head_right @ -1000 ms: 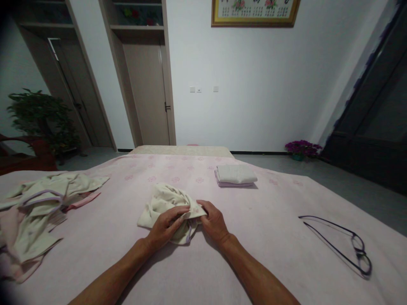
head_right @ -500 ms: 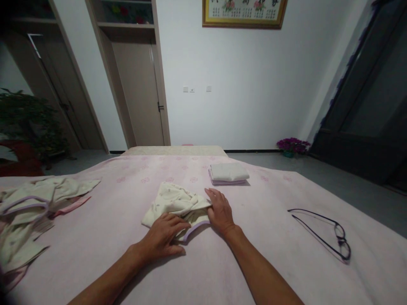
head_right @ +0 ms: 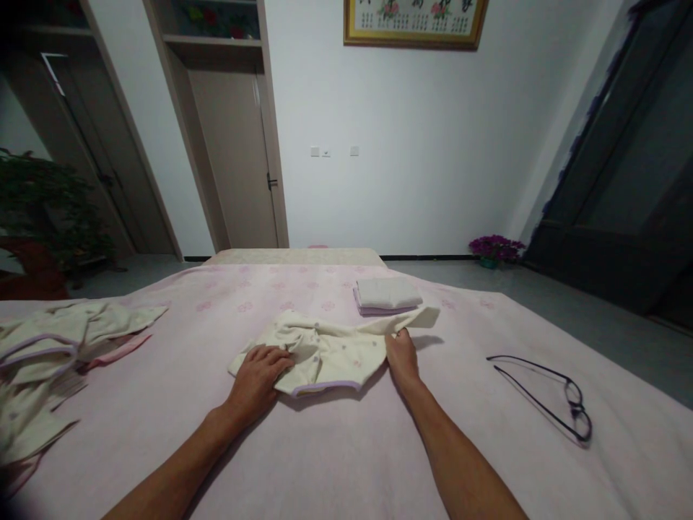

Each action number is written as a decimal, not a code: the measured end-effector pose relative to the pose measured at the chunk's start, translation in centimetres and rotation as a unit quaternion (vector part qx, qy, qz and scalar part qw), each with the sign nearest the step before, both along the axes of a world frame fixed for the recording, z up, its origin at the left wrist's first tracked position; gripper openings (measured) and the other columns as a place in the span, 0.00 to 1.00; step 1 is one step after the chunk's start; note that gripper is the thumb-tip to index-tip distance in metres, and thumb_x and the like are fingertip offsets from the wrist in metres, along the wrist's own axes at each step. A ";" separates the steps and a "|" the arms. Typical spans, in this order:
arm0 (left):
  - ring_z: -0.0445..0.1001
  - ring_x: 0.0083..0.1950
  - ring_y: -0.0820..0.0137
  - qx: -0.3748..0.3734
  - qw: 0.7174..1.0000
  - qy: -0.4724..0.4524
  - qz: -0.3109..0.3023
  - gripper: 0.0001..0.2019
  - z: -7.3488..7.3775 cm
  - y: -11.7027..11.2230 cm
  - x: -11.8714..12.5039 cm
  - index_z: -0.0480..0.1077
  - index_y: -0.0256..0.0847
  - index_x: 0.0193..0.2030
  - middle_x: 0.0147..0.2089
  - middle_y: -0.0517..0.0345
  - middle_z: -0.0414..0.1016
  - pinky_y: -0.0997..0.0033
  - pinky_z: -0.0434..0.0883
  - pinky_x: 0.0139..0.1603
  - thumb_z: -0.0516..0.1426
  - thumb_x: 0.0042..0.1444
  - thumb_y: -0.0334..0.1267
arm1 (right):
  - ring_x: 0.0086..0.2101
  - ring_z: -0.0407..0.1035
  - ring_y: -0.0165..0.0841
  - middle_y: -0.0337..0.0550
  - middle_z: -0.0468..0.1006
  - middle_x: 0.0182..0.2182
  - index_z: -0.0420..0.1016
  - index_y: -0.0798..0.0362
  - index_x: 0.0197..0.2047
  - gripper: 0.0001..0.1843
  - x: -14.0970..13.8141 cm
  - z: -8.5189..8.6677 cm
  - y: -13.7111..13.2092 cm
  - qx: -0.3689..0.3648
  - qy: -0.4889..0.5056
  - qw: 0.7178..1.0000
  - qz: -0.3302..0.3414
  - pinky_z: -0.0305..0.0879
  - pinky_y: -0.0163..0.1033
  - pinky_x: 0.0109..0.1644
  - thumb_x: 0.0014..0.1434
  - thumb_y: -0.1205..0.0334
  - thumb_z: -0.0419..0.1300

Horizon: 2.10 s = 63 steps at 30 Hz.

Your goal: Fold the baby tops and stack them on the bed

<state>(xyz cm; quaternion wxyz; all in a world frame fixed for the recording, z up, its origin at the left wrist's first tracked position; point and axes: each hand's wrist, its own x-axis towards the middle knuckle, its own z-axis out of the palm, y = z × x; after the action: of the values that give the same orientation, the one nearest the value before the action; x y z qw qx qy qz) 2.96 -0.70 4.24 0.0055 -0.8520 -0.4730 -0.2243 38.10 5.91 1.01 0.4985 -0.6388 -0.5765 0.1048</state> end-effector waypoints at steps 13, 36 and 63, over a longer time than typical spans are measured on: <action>0.66 0.65 0.57 0.100 0.980 -0.054 0.164 0.20 -1.3 2.2 -5.2 0.75 0.48 0.53 0.59 0.54 0.75 0.48 0.49 0.71 0.54 0.55 0.29 | 0.51 0.70 0.40 0.42 0.80 0.49 0.81 0.47 0.46 0.32 -1.0 1.3 -2.5 -0.028 -0.209 0.934 0.288 0.64 0.48 0.60 0.41 0.76 0.51; 0.66 0.28 0.72 0.331 0.773 -0.484 0.242 0.16 17.8 -0.2 -9.4 0.71 0.37 0.37 0.28 0.62 0.66 0.68 0.71 0.34 0.55 0.61 0.50 | 0.30 0.70 0.32 0.38 0.77 0.29 0.75 0.51 0.32 0.16 -5.9 18.0 -6.7 0.161 -0.092 0.975 0.125 0.60 0.34 0.35 0.66 0.52 0.54; 0.70 0.60 0.55 -0.004 0.964 0.110 0.242 0.19 1.4 11.3 -8.3 0.70 0.41 0.58 0.59 0.45 0.73 0.57 0.63 0.59 0.47 0.65 0.38 | 0.27 0.69 0.30 0.42 0.79 0.31 0.78 0.55 0.37 0.15 -1.2 6.2 8.7 -0.323 -0.194 0.891 0.255 0.60 0.32 0.28 0.59 0.51 0.59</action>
<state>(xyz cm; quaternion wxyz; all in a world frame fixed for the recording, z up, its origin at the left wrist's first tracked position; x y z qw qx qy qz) -5.37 10.56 5.63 0.1085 -0.7312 -0.6627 -0.1198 36.89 14.56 7.21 0.0991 -0.6033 -0.7392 0.2825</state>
